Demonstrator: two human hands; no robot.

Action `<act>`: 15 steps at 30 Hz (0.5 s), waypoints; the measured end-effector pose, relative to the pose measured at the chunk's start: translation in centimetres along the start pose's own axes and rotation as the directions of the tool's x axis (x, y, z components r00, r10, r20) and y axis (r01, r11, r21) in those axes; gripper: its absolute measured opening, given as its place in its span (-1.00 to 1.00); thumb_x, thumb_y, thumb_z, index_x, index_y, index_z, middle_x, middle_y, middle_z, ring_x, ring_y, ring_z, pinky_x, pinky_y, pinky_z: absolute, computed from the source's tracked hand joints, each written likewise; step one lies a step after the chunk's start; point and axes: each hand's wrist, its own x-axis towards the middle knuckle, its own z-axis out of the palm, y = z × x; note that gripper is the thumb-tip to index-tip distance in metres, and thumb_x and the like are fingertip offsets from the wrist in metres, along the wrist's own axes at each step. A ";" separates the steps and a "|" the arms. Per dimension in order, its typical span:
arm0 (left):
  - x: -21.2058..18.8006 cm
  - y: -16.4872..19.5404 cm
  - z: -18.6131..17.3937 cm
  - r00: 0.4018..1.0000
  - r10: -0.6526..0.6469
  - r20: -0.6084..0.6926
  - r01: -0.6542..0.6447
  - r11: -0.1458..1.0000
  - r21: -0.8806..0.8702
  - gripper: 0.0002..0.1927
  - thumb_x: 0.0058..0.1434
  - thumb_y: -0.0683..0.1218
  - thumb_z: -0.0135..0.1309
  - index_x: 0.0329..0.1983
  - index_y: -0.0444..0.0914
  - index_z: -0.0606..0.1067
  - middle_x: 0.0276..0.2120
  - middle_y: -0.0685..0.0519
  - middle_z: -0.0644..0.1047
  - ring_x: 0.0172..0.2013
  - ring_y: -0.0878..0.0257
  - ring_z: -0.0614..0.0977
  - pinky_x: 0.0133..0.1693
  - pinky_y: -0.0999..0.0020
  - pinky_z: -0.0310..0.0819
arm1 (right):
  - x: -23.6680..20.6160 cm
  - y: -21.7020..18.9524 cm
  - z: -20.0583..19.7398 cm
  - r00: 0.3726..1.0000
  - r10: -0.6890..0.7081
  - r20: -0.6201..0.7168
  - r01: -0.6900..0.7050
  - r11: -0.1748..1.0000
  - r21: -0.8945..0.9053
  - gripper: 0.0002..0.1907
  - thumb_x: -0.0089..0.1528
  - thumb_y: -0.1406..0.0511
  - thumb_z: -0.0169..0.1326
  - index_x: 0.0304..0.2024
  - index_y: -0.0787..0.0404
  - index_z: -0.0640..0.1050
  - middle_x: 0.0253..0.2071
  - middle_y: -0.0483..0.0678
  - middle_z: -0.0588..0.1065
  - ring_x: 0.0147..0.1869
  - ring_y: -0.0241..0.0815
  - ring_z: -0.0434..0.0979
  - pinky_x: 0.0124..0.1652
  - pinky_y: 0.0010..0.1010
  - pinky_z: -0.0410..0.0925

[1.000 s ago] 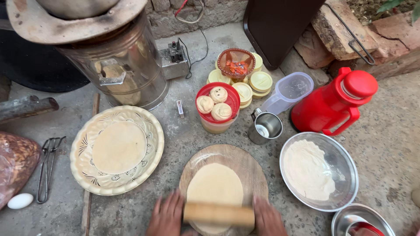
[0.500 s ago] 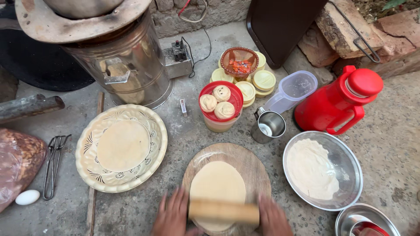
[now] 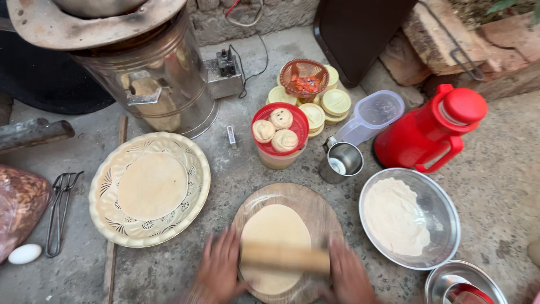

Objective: The person shapes a ball of dough by hand, dips it in flour, and rolls it flat with a rolling pin on a round wooden board, stacking finished flatbreads on a plate. They also stir a steaming pot on a wood-fired stove and coat another dough ball in flour before rolling it.

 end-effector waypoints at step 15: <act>3.5 0.4 -3.2 0.774 -0.194 0.603 0.176 0.980 0.089 0.26 0.10 0.54 0.03 0.50 -0.41 -0.11 0.55 -0.23 -0.10 0.49 -0.02 -0.18 0.40 -0.13 -0.44 | 1.0 -0.5 -0.3 0.998 0.048 0.036 -0.046 0.998 -0.038 0.16 0.10 -0.12 0.18 0.39 0.53 -0.01 0.47 0.38 0.08 0.47 0.33 0.08 0.35 0.03 -0.01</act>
